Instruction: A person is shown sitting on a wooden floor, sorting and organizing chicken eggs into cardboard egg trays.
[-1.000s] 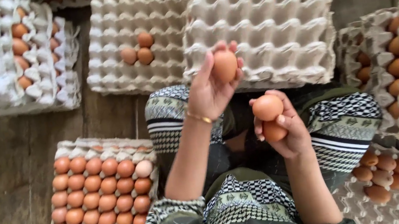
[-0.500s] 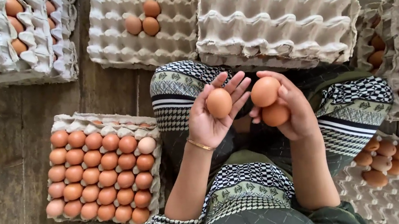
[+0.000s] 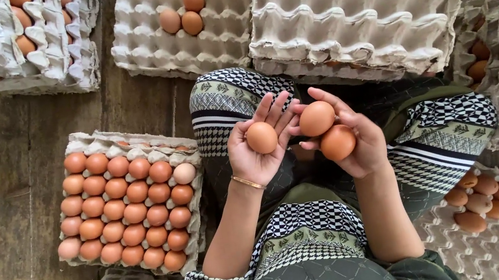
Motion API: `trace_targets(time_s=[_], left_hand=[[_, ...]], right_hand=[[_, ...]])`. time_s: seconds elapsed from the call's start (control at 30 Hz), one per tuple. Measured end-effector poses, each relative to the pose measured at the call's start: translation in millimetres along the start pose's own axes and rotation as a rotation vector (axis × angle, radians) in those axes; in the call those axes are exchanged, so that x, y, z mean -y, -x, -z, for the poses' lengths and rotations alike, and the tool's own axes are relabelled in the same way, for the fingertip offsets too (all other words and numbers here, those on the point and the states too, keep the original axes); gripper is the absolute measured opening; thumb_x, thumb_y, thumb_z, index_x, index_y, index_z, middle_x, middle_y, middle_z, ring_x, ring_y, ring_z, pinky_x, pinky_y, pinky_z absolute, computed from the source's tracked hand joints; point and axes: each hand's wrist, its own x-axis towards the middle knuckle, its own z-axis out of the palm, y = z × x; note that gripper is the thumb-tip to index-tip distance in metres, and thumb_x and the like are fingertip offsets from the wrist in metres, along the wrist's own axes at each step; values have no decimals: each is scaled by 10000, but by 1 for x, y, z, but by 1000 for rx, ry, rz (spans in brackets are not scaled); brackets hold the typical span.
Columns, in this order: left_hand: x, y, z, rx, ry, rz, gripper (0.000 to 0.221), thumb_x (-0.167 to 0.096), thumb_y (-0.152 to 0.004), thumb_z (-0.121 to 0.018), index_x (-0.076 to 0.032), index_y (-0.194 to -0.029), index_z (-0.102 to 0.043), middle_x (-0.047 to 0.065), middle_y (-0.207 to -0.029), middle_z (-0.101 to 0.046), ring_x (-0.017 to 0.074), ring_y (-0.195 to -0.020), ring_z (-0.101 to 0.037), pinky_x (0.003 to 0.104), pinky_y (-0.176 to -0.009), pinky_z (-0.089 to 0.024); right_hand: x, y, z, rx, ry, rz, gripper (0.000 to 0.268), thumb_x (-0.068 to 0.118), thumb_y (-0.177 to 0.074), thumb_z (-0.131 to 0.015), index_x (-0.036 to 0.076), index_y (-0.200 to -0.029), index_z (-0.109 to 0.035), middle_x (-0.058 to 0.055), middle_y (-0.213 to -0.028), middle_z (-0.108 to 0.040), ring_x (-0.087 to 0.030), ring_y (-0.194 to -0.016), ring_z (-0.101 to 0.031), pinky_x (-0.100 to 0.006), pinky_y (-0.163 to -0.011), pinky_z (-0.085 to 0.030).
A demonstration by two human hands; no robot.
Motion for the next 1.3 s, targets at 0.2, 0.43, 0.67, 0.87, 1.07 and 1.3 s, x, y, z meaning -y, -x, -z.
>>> trace_targets(time_s=[0.2,0.43,0.67,0.87,1.07,1.3], left_hand=[[-6,1,16,37,10,14,620,-221,-874,-394,-79,-1476,-438,211,-1563,-310,398,-1443,-313,486,-1140,-377],[8,7,0,57,-31,87,698,-250,-819,-392,-91,-1499,-409,207,-1553,-345,340,-1342,-469,469,-1149,-369],[-11,20,27,6,-91,76,742,-219,-795,-381,-66,-1520,-350,228,-1531,-373,371,-1369,-421,483,-1119,-378],[-59,48,22,-316,11,-224,430,-207,-843,-489,-64,-1213,-654,182,-1223,-646,364,-1175,-570,519,-1060,-448],[-90,86,0,-365,138,-380,179,-146,-883,-538,-57,-980,-660,112,-1051,-672,301,-1057,-608,475,-983,-509],[-112,107,-21,-214,246,-392,151,-89,-909,-506,-70,-1044,-571,102,-1096,-603,277,-1041,-582,422,-949,-529]], right_hand=[[-3,3,-5,-15,67,-11,725,168,-800,-473,-25,-1484,-326,-325,-1392,-473,-408,-1185,-583,-528,-807,-596],[-13,4,6,-37,218,21,568,180,-863,-600,-105,-1333,-461,-324,-1037,-628,-371,-739,-722,-459,-549,-633],[-18,-13,-21,-66,695,84,506,40,-711,-796,-16,-1191,-645,-184,-1007,-674,-242,-756,-674,-384,-640,-581],[-56,-110,-49,-3,550,-32,416,147,-771,-759,13,-1135,-606,-183,-950,-612,-294,-737,-634,-448,-636,-570],[-110,-256,-48,-55,427,5,257,122,-813,-739,4,-1015,-633,-144,-847,-637,-250,-645,-659,-357,-503,-587],[-122,-352,-59,-391,1454,308,382,81,-671,-733,132,-1046,-687,-31,-942,-744,-175,-774,-702,-330,-666,-591]])
